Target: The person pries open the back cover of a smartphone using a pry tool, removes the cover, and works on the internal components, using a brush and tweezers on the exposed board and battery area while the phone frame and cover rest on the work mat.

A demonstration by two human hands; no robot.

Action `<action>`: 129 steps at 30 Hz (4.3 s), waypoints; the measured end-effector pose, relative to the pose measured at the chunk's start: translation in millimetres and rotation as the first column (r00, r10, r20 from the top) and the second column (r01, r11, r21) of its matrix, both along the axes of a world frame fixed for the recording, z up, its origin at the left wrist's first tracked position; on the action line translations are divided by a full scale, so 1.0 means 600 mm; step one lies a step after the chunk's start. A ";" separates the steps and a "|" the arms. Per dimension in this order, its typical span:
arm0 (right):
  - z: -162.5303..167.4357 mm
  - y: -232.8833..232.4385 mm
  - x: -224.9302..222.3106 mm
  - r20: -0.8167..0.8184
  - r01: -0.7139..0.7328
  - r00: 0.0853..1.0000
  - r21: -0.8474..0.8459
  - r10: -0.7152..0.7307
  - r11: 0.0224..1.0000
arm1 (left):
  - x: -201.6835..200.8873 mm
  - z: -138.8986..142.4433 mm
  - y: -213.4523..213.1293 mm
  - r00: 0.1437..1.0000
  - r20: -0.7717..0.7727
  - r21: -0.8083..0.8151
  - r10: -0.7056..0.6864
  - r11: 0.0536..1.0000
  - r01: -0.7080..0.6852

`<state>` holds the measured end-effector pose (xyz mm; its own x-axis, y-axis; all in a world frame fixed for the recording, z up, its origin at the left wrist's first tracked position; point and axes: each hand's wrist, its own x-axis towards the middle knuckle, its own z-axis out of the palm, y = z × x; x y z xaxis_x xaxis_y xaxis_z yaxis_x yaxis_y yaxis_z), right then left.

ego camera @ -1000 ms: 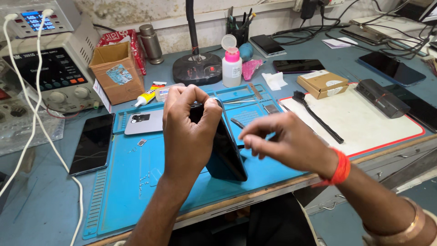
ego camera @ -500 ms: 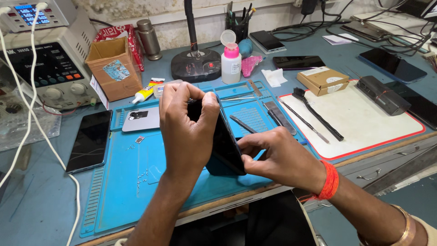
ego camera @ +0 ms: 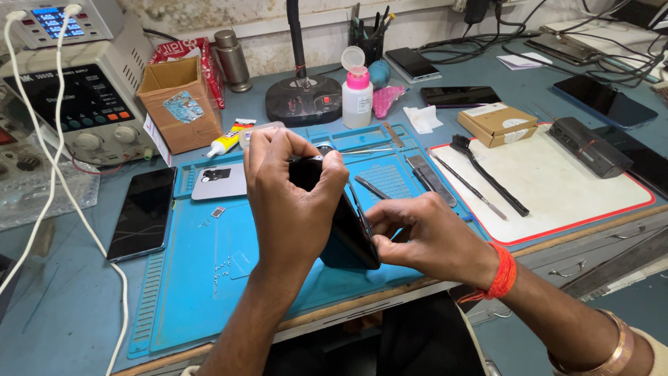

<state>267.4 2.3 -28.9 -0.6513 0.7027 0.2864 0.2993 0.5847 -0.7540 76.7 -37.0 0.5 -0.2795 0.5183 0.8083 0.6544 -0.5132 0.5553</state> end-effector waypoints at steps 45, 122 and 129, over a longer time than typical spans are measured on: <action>0.015 0.000 -0.004 -0.063 -0.065 0.997 -0.222 0.052 0.973 | -0.034 -0.009 0.001 0.978 0.166 -0.041 -0.128 0.990 0.137; -0.010 0.015 -0.029 -0.057 -0.178 0.982 0.039 0.180 0.983 | -0.145 -0.111 0.060 0.727 0.588 0.052 -0.353 0.914 0.402; -0.010 0.016 -0.034 -0.068 -0.191 0.979 0.033 0.192 0.981 | -0.149 -0.110 0.059 0.745 0.585 0.021 -0.321 0.924 0.382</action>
